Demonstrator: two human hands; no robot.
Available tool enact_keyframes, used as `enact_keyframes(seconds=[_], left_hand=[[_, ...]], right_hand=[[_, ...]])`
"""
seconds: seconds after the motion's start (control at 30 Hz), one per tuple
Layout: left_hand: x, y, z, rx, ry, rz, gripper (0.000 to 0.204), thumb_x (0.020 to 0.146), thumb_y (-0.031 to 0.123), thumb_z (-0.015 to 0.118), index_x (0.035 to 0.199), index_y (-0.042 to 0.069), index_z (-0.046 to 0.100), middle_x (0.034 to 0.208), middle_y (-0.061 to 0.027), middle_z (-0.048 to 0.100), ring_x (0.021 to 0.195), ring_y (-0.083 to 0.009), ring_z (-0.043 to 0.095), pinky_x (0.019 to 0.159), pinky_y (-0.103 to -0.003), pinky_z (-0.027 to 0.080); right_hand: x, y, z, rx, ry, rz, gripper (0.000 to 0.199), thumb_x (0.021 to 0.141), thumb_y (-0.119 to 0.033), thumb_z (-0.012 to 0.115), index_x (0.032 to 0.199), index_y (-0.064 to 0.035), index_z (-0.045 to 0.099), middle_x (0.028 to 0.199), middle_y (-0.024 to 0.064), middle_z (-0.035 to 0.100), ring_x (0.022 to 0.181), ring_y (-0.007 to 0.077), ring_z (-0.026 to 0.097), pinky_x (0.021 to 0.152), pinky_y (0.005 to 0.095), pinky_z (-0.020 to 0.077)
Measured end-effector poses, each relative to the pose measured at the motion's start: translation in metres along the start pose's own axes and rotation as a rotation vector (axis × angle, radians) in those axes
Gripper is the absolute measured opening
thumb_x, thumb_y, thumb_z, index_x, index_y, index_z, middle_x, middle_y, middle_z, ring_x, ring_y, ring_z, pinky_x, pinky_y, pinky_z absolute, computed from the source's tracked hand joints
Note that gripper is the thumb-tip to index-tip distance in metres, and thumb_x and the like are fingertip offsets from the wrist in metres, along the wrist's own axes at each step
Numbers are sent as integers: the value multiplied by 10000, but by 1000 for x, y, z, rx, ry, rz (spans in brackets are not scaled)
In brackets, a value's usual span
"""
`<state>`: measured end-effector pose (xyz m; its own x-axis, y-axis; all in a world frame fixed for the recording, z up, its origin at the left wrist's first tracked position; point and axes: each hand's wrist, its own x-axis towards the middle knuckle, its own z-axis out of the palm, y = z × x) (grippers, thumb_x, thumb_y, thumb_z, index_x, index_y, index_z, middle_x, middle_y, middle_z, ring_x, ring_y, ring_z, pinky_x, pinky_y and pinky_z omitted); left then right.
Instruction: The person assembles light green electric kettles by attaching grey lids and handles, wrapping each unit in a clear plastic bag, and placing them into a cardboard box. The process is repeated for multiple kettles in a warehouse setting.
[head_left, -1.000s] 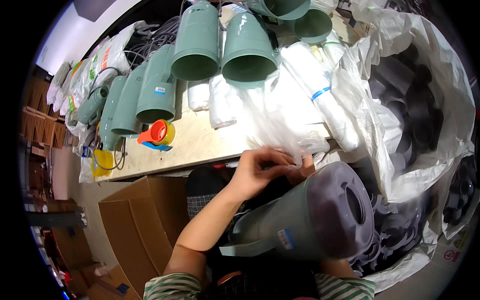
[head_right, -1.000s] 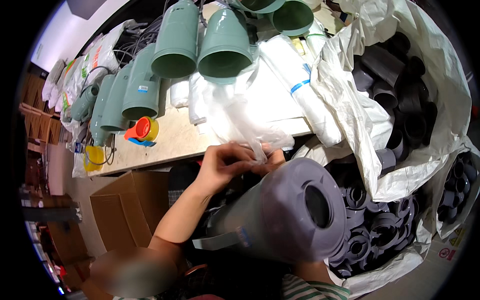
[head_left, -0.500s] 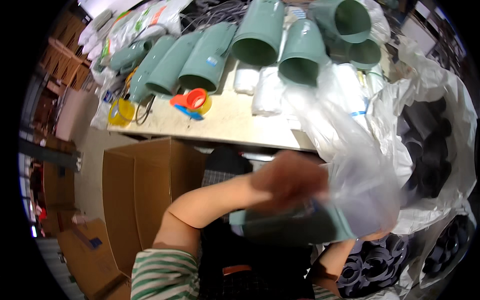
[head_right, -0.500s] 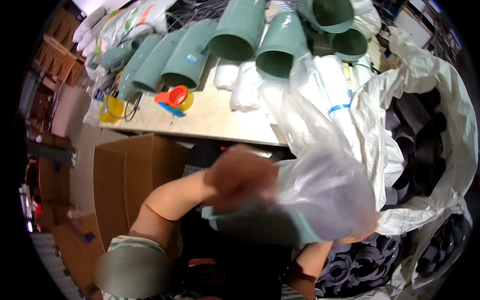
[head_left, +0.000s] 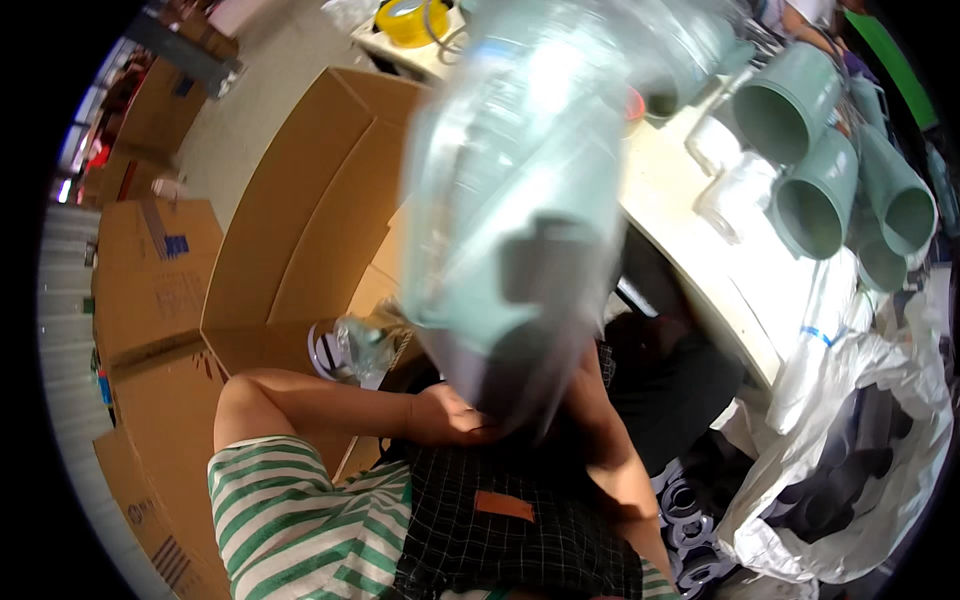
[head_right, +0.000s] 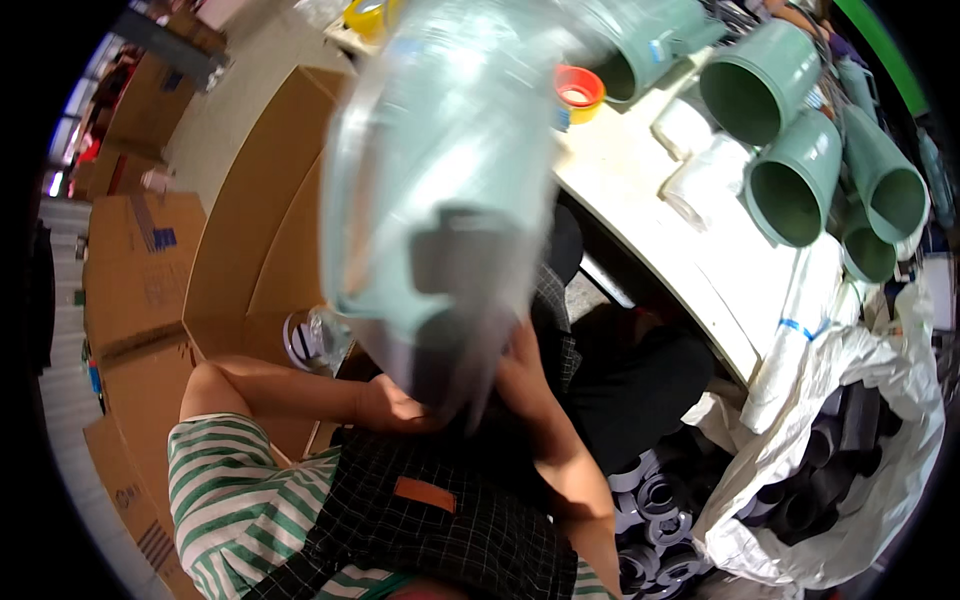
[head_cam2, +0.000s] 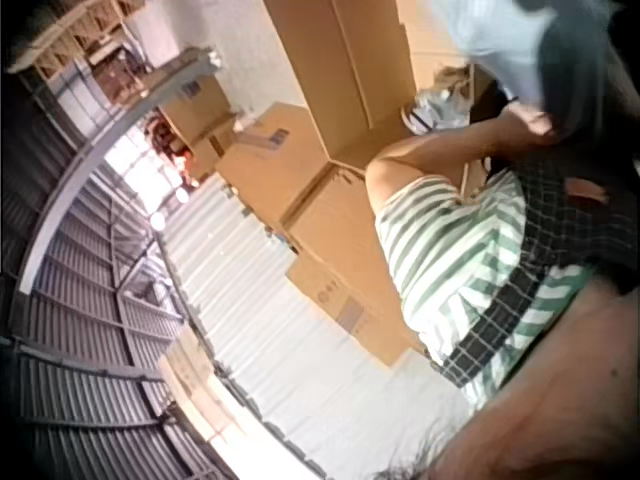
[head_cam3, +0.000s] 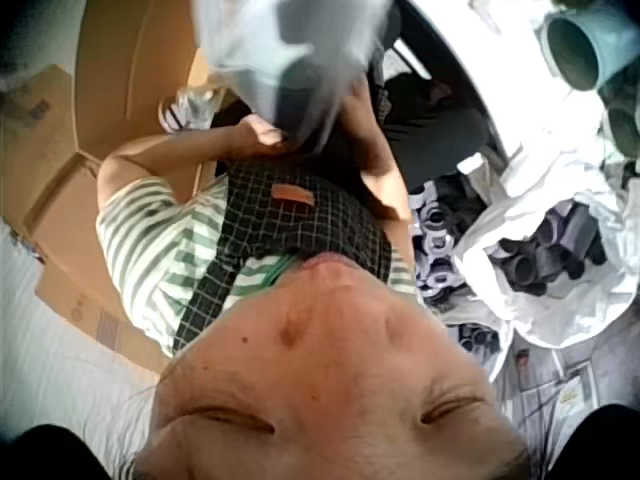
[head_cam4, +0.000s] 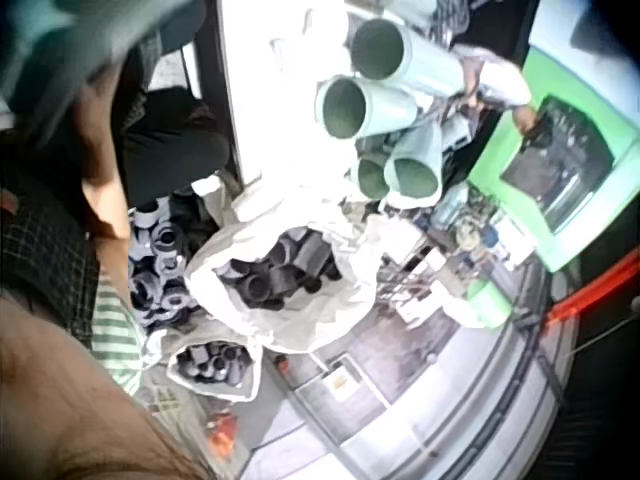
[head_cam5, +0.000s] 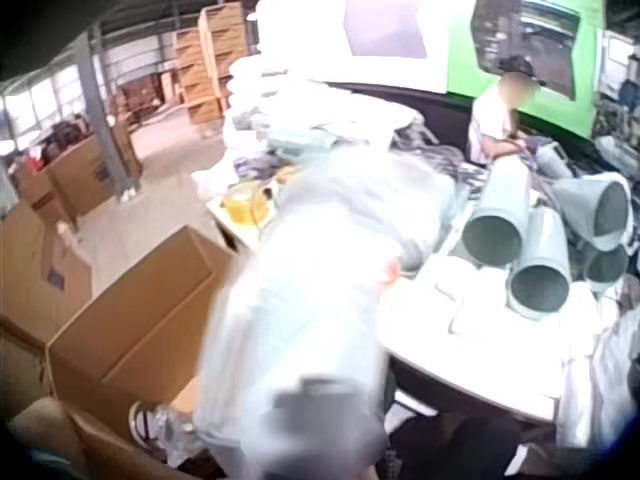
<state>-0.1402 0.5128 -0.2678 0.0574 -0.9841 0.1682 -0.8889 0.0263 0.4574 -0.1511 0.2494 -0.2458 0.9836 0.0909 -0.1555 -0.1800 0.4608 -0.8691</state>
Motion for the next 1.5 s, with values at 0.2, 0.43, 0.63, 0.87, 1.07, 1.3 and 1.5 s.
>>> enact_keyframes(seconds=[0.2,0.43,0.63,0.87,1.07,1.3,1.5], left_hand=[[48,-4,-129,-457,384,-827,186,961,253,653,1018,76,646,781,-63,656,652,-200,642,576,-327,506],[-22,-97,-72,-1205,1272,-1222,386,1073,423,434,896,114,583,571,25,443,440,-101,393,423,-263,305],[-99,-135,108,-1259,1119,-1662,323,1066,380,461,1005,86,578,699,-3,509,571,-96,465,523,-260,373],[-84,-168,21,-701,1152,-1241,177,1044,184,542,1098,24,596,880,-39,587,720,-120,538,720,-287,475],[194,-56,-117,-943,634,-576,353,1009,167,546,1301,-30,555,1250,-197,664,1182,-267,627,1094,-392,422],[380,-57,-46,-1502,657,-566,503,1049,360,532,1407,13,475,1390,-146,577,1196,-210,586,1021,-351,446],[383,-33,-41,-2207,618,-628,363,1028,383,557,1122,32,550,1240,-120,613,1150,-226,586,994,-381,487]], right_hand=[[67,-20,29,-7,-81,280,474,1019,-179,599,1446,-90,416,1257,140,640,1019,190,668,807,323,566],[55,-98,-122,-276,833,-426,343,938,-24,643,1243,35,500,1115,124,635,957,174,632,792,295,568],[53,-194,-228,-1252,1383,-705,575,757,-85,774,1256,14,507,1174,189,537,1152,338,509,1033,456,401],[30,-261,-288,-1556,1317,-747,201,784,9,667,959,-88,686,850,70,593,703,247,625,648,361,508],[8,-180,-96,-1379,971,-1159,283,648,61,737,902,-57,698,781,92,604,613,231,624,510,312,505],[-18,-184,-148,-1396,1166,-690,454,695,-173,830,1092,-50,649,1035,149,638,997,361,606,806,441,524],[-48,-145,-110,-985,1008,-744,181,804,-73,679,976,-25,651,902,121,635,805,314,648,683,385,535]])
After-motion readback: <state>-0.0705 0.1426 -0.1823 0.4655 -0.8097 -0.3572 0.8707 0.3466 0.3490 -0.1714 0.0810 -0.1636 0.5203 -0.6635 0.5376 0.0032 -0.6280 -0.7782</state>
